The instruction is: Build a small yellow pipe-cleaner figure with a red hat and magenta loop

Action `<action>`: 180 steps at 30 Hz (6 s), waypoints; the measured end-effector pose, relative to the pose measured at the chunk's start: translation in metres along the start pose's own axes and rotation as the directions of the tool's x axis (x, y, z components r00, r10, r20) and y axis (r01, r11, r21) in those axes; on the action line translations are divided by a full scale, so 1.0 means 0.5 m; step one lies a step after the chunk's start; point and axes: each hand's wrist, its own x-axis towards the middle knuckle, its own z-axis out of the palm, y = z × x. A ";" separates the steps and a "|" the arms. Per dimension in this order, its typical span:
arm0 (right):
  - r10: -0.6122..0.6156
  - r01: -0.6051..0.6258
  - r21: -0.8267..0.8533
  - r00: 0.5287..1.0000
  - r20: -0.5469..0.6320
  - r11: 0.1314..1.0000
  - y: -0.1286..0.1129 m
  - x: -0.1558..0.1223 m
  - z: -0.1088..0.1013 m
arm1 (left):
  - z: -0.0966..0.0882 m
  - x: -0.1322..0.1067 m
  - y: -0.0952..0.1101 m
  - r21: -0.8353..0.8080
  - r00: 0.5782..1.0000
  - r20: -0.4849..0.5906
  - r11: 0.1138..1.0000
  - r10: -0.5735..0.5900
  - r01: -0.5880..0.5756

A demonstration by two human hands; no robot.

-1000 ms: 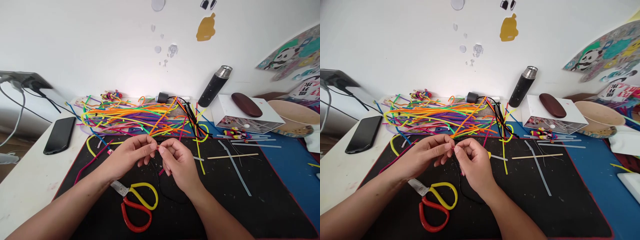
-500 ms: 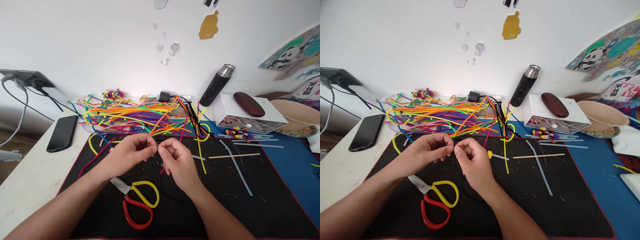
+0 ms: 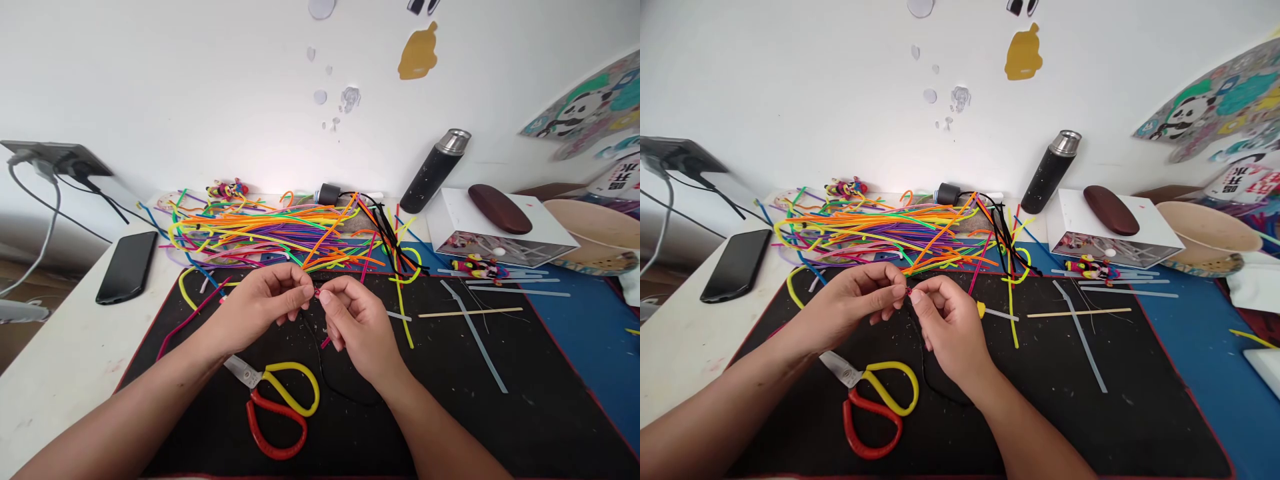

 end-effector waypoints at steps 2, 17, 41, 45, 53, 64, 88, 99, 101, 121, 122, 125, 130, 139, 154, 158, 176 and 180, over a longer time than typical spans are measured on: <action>-0.002 0.002 -0.004 1.000 0.006 1.000 0.000 0.001 0.000 | 0.001 0.001 -0.001 0.006 1.000 0.004 1.000 -0.003 0.003; -0.006 0.006 -0.002 1.000 0.002 1.000 0.004 0.001 -0.003 | -0.021 0.002 -0.005 0.090 0.986 0.051 0.982 0.160 -0.164; -0.025 0.026 -0.028 0.999 0.020 0.999 0.009 -0.003 0.000 | -0.021 -0.008 0.000 0.447 0.939 0.064 0.832 0.337 -0.329; -0.015 0.015 -0.044 1.000 0.013 0.999 0.008 -0.003 0.000 | -0.021 -0.010 -0.002 0.506 0.930 0.080 0.790 0.358 -0.347; -0.009 0.010 -0.046 1.000 0.019 0.999 0.009 -0.003 0.005 | -0.018 -0.014 0.003 0.532 0.927 0.097 0.768 0.363 -0.356; 0.006 -0.005 -0.068 1.000 0.021 0.998 0.008 -0.006 0.007 | -0.019 -0.015 0.003 0.561 0.934 0.114 0.753 0.339 -0.342; 0.004 -0.002 -0.064 0.999 0.033 0.998 0.012 -0.009 0.007 | -0.021 -0.023 0.008 0.538 0.944 0.114 0.780 0.309 -0.321; 0.015 -0.012 -0.069 0.999 0.041 0.998 0.007 -0.010 0.007 | -0.019 -0.018 0.016 0.388 0.982 0.090 0.902 0.166 -0.188; 0.016 -0.012 -0.072 0.999 0.049 0.997 0.007 -0.010 0.007 | -0.024 -0.014 0.021 0.323 0.987 0.117 0.936 0.108 -0.141; 0.016 -0.013 -0.060 0.998 0.055 0.998 0.012 -0.010 0.007 | -0.026 -0.023 0.018 0.547 0.942 0.113 0.771 0.317 -0.326; 0.018 -0.015 -0.058 0.998 0.055 0.998 0.012 -0.010 0.008 | -0.026 -0.024 0.018 0.548 0.941 0.111 0.770 0.319 -0.325; 0.014 -0.011 -0.054 0.998 0.055 0.998 0.011 -0.010 0.008 | -0.024 -0.027 0.016 0.543 0.948 0.092 0.783 0.305 -0.305; 0.003 0.000 -0.052 0.998 0.058 0.999 0.014 -0.009 0.007 | -0.019 -0.027 0.017 0.504 0.963 0.063 0.824 0.262 -0.257; 0.001 0.003 -0.060 0.998 0.060 0.998 0.014 -0.008 0.007 | -0.011 -0.020 0.009 0.364 0.992 0.021 0.924 0.122 -0.121; -0.009 0.013 -0.074 0.998 0.060 0.997 0.010 -0.007 0.005 | -0.037 -0.007 0.028 0.165 0.986 0.167 0.986 -0.022 -0.006; -0.006 0.011 -0.079 0.998 0.060 0.997 0.010 -0.009 0.006 | -0.040 -0.006 0.029 0.163 0.987 0.159 0.987 -0.038 0.011; 0.022 -0.015 -0.093 0.997 0.070 0.996 0.013 -0.009 0.008 | -0.028 -0.015 0.019 0.234 0.990 0.136 0.970 0.040 -0.071; 0.028 -0.021 -0.099 0.997 0.067 0.995 0.013 -0.009 0.007 | -0.027 -0.015 0.019 0.237 0.992 0.122 0.969 0.034 -0.063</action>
